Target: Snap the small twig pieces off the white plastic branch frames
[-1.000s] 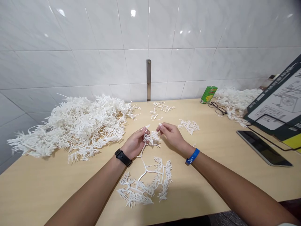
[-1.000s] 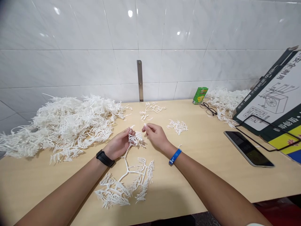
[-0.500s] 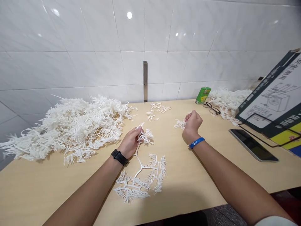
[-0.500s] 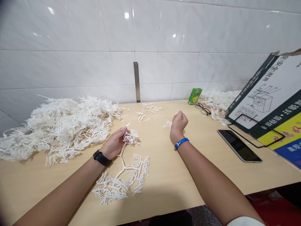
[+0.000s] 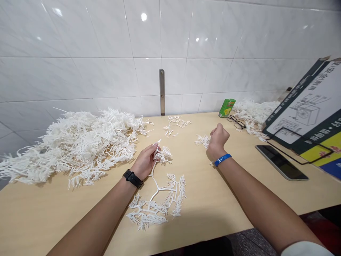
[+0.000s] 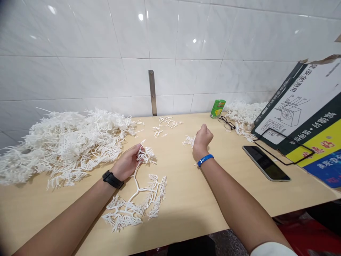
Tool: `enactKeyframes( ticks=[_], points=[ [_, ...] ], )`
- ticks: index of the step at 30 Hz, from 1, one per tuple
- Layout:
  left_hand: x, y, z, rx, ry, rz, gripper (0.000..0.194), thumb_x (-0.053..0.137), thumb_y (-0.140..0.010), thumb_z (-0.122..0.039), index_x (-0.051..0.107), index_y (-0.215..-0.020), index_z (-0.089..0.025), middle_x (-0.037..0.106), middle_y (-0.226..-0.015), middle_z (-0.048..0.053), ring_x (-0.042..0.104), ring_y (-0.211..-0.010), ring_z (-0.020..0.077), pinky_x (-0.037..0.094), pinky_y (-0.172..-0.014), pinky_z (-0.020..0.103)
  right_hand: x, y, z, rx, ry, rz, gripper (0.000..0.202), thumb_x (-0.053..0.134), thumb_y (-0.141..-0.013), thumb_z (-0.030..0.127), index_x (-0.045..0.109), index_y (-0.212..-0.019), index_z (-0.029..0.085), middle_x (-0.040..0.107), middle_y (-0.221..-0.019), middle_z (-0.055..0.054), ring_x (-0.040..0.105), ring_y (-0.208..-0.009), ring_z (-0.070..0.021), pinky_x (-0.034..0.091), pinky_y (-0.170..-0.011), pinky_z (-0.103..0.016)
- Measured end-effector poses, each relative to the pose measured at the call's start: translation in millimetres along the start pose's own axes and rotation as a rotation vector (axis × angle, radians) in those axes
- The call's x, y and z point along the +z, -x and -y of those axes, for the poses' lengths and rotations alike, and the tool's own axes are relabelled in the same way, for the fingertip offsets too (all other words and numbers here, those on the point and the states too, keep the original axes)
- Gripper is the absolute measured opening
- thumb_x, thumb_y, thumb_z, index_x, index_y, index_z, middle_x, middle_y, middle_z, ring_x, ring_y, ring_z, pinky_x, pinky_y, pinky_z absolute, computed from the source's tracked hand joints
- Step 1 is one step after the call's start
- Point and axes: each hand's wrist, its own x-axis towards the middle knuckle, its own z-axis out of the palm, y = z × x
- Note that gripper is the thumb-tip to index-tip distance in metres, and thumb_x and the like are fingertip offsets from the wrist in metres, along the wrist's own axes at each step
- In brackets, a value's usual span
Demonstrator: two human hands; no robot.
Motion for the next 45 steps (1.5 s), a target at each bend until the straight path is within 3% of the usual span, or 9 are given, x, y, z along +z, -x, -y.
enactKeyframes(
  ticks=[5,9,13,17,24,27,36,41,45],
  points=[
    [2.4,1,0,0.003,-0.02,-0.001,0.029,0.077,-0.07,-0.037,0.06,-0.071,-0.013,0.054,-0.07,-0.001,0.046,-0.057,0.007,0.039,-0.053,0.022,4,20,0,-0.063,0.005,0.26,0.041,0.037,-0.089,0.048,0.023,-0.058,0.024,0.026,-0.052,0.004,0.028,-0.048,-0.0122,0.026,-0.044,-0.027],
    [2.2,1,3,0.019,-0.103,0.033,0.031,0.073,-0.074,-0.041,0.059,-0.071,-0.013,0.053,-0.069,-0.001,0.046,-0.058,0.0079,0.039,-0.055,0.023,4,52,15,-0.108,0.031,0.731,0.039,0.048,-0.087,0.043,0.036,-0.057,0.022,0.036,-0.056,0.002,0.034,-0.054,-0.0122,0.03,-0.048,-0.026],
    [1.1,2,6,0.044,-0.236,0.048,0.03,0.069,-0.078,-0.043,0.06,-0.075,-0.015,0.054,-0.068,-0.001,0.049,-0.06,0.0101,0.04,-0.059,0.024,3,82,28,-0.172,0.048,1.212,0.022,0.053,-0.087,0.037,0.059,-0.082,0.017,0.057,-0.079,-0.003,0.051,-0.073,-0.0146,0.041,-0.066,-0.027],
    [5.7,5,4,0.079,-0.376,0.043,0.031,0.069,-0.077,-0.044,0.059,-0.072,-0.015,0.052,-0.065,-0.002,0.046,-0.059,0.0103,0.037,-0.057,0.023,3,97,31,-0.233,0.08,1.495,0.022,0.054,-0.088,0.037,0.06,-0.082,0.017,0.06,-0.083,-0.004,0.052,-0.075,-0.0147,0.041,-0.069,-0.027],
    [13.6,8,6,0.11,-0.464,0.147,0.029,0.073,-0.074,-0.04,0.063,-0.082,-0.015,0.059,-0.076,0.001,0.051,-0.07,0.0135,0.038,-0.066,0.025,5,96,22,-0.201,0.101,1.442,0.034,0.046,-0.091,0.038,0.048,-0.064,0.017,0.043,-0.061,0.002,0.038,-0.06,-0.011,0.031,-0.057,-0.025],
    [13.2,8,9,0.102,-0.535,0.204,0.027,0.074,-0.073,-0.036,0.064,-0.085,-0.015,0.06,-0.079,0.002,0.051,-0.073,0.0148,0.038,-0.069,0.026,4,93,19,-0.161,0.08,1.426,0.034,0.048,-0.09,0.039,0.051,-0.066,0.016,0.046,-0.063,0.002,0.04,-0.061,-0.011,0.032,-0.057,-0.025],
    [10.8,8,9,0.177,-0.525,0.062,0.024,0.066,-0.08,-0.039,0.06,-0.074,-0.017,0.055,-0.067,-0.001,0.046,-0.065,0.0135,0.036,-0.067,0.026,6,89,14,-0.114,0.08,1.468,0.041,0.05,-0.09,0.045,0.046,-0.06,0.017,0.043,-0.058,0.003,0.039,-0.057,-0.0101,0.033,-0.057,-0.025],
    [7.7,6,12,0.065,-0.37,0.15,0.034,0.064,-0.079,-0.049,0.054,-0.077,-0.017,0.052,-0.066,-0.002,0.048,-0.063,0.0125,0.037,-0.065,0.026,7,91,12,0.084,-0.058,1.569,0.043,0.052,-0.088,0.052,0.054,-0.066,0.015,0.053,-0.063,-0.001,0.049,-0.059,-0.0117,0.041,-0.063,-0.028],
    [9.2,6,9,0.029,-0.405,0.211,0.035,0.067,-0.078,-0.048,0.055,-0.078,-0.015,0.048,-0.062,-0.004,0.041,-0.058,0.0096,0.034,-0.061,0.024,7,91,10,0.096,-0.1,1.551,0.042,0.054,-0.088,0.051,0.054,-0.066,0.015,0.052,-0.063,-0.001,0.05,-0.059,-0.0119,0.042,-0.062,-0.028]
  ],
)
